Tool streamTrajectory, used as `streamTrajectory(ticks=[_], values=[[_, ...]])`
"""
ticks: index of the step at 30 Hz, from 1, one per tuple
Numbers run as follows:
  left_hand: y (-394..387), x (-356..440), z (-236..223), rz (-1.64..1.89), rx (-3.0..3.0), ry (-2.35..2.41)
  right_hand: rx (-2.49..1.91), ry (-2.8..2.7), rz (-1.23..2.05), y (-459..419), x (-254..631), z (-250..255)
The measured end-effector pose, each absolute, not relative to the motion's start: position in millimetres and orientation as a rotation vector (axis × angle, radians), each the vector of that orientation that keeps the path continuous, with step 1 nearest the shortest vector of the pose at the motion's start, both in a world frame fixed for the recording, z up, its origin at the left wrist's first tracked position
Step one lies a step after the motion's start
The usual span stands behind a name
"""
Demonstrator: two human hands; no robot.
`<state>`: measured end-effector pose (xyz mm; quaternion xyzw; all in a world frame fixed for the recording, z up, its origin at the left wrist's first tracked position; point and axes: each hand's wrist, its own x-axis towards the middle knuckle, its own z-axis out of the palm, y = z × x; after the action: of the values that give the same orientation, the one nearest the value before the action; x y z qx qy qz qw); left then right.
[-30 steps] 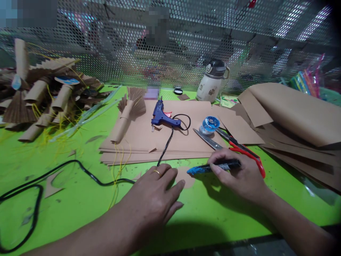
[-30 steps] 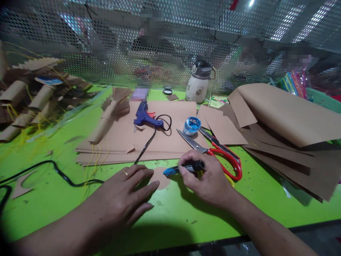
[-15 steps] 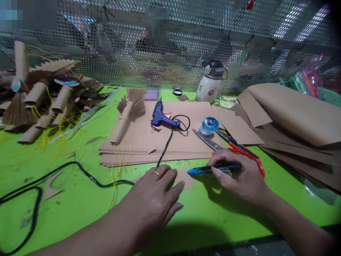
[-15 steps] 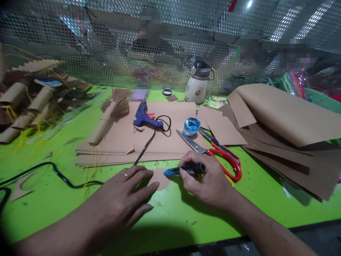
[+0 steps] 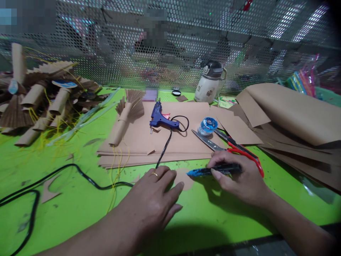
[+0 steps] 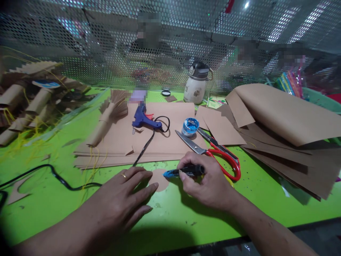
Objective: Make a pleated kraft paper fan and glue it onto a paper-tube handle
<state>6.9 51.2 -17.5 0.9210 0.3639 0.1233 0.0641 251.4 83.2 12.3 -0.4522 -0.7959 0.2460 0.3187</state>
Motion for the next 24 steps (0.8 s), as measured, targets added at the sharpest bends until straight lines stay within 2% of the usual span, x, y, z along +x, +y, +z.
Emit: streamTrajectory(ticks=[24], values=[[50.3,8.3,-15.2,0.355,2.767,1.113,-1.159,-2.099,0.637,83.4,251.1,14.4]])
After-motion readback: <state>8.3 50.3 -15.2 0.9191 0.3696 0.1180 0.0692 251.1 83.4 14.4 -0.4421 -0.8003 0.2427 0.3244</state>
